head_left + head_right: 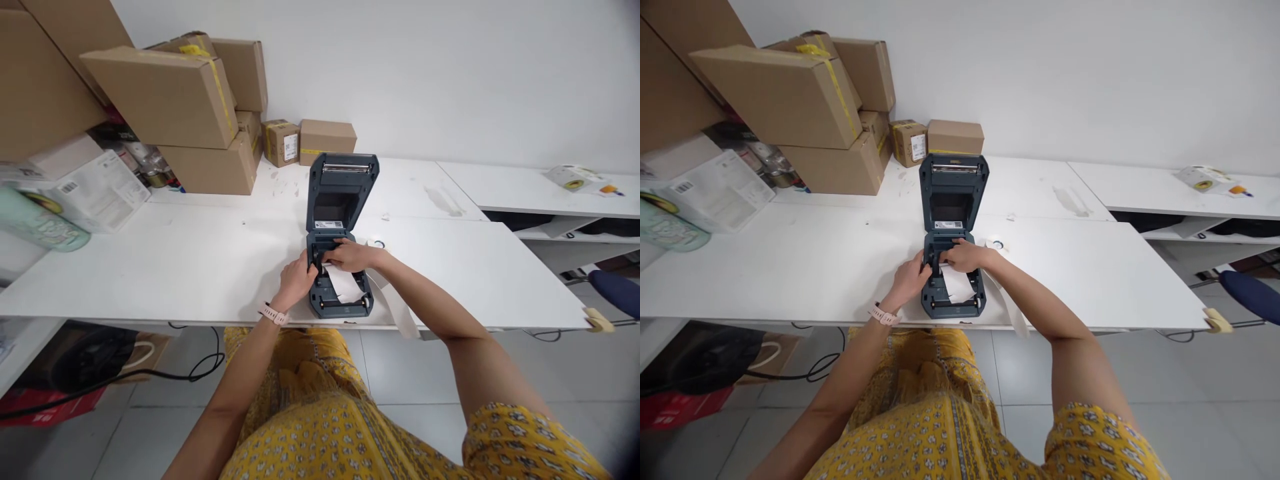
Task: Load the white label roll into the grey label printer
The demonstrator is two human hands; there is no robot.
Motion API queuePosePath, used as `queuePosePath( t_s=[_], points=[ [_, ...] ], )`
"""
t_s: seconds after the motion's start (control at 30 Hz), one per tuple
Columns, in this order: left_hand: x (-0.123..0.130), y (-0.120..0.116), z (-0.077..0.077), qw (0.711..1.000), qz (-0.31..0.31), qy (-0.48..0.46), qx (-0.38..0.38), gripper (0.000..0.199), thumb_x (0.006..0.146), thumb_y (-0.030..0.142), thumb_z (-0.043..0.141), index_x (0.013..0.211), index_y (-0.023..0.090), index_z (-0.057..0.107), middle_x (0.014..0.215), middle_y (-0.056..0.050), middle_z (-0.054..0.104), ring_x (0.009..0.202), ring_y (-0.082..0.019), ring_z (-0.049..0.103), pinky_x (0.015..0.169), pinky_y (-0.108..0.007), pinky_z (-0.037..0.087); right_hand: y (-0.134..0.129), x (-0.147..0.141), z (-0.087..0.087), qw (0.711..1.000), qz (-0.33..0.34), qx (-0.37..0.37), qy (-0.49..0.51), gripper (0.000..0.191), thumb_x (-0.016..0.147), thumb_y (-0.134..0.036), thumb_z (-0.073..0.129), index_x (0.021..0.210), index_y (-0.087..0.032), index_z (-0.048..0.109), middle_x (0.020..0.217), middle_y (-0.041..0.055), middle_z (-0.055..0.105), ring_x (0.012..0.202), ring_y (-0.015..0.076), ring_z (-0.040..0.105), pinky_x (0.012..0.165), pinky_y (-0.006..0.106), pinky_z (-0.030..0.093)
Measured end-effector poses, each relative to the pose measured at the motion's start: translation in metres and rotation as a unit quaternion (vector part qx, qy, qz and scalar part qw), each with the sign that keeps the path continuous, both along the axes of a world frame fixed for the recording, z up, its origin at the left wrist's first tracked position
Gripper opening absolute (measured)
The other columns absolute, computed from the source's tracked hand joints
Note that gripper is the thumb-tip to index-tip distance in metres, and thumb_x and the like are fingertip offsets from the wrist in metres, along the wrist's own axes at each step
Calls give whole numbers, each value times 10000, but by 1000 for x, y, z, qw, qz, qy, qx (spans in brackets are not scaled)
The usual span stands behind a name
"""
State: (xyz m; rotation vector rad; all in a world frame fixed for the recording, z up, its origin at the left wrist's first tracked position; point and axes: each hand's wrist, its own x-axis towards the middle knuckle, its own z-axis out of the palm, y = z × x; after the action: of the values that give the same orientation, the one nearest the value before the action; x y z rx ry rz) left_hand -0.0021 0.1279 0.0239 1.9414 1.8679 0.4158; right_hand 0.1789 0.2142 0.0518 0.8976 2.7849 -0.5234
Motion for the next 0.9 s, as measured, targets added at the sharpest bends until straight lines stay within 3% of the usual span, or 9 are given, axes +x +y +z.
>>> queuePosePath(
  t_s=[0.1, 0.23, 0.37, 0.5, 0.6, 0.67, 0.7, 0.77, 0.9],
  points=[
    [-1, 0, 0, 1000, -2, -2, -2, 430, 950, 248, 395, 1360, 189, 510, 1112, -135, 748, 1035, -310, 699, 856, -378, 483, 7, -2, 0, 1000, 6, -28, -6, 353, 886, -112, 523, 1158, -237, 710, 1100, 58, 789, 967, 243, 740, 959, 386, 512],
    [-2, 0, -4, 1000, -2, -9, 0, 449, 945, 251, 392, 1376, 185, 496, 1122, -135, 742, 1043, -315, 697, 852, -381, 485, 14, -7, 6, 995, 41, -86, -17, 458, 803, -138, 640, 1251, -227, 674, 1069, 34, 784, 883, 201, 728, 749, 273, 545],
    [-3, 0, -7, 1000, -2, -23, 1, 483, 946, 260, 391, 1416, 184, 473, 1143, -136, 738, 1053, -316, 694, 857, -383, 486, 12, 4, 27, 980, 62, -185, 26, 567, 784, -222, 678, 1346, -183, 612, 1077, 53, 763, 894, 201, 705, 772, 302, 553],
    [-3, 0, -7, 999, 4, -36, -9, 535, 955, 289, 380, 1475, 169, 424, 1161, -148, 736, 1066, -327, 690, 856, -393, 490, -6, 67, 42, 942, -28, -211, 261, 635, 806, -480, 712, 1374, -230, 574, 1227, 86, 713, 1099, 253, 666, 956, 417, 525],
    [-4, -1, -7, 999, 3, -42, -7, 537, 953, 294, 377, 1472, 170, 433, 1136, -146, 742, 1042, -331, 695, 846, -397, 493, -33, 144, 25, 855, -225, -129, 449, 688, 554, -680, 827, 1080, -265, 666, 998, 113, 732, 991, 328, 693, 910, 503, 542],
    [-4, -1, -7, 999, 3, -45, -4, 537, 951, 292, 379, 1471, 170, 435, 1118, -140, 744, 1021, -322, 700, 844, -392, 493, -53, 192, 4, 777, -324, -87, 533, 693, 445, -695, 860, 978, -314, 632, 927, 107, 709, 946, 347, 697, 873, 528, 553],
    [-3, -1, -7, 999, 4, -46, -3, 537, 951, 291, 381, 1472, 172, 435, 1114, -136, 745, 1017, -315, 701, 847, -388, 493, -63, 213, -7, 754, -351, -87, 548, 661, 443, -659, 877, 958, -335, 621, 904, 93, 701, 939, 349, 701, 876, 537, 556],
    [-3, -1, -7, 999, 8, -48, -2, 536, 950, 287, 386, 1473, 183, 435, 1115, -125, 746, 1018, -302, 701, 854, -378, 493, -78, 243, -26, 739, -391, -110, 537, 564, 525, -585, 874, 976, -360, 620, 967, 94, 709, 994, 358, 697, 869, 536, 558],
    [-2, -1, -7, 999, 14, -52, -6, 536, 954, 293, 388, 1478, 187, 435, 1131, -125, 745, 1044, -304, 693, 878, -385, 491, -85, 256, -48, 762, -433, -192, 442, 379, 674, -427, 817, 1003, -348, 645, 1126, 107, 720, 991, 337, 699, 778, 488, 574]
  ],
)
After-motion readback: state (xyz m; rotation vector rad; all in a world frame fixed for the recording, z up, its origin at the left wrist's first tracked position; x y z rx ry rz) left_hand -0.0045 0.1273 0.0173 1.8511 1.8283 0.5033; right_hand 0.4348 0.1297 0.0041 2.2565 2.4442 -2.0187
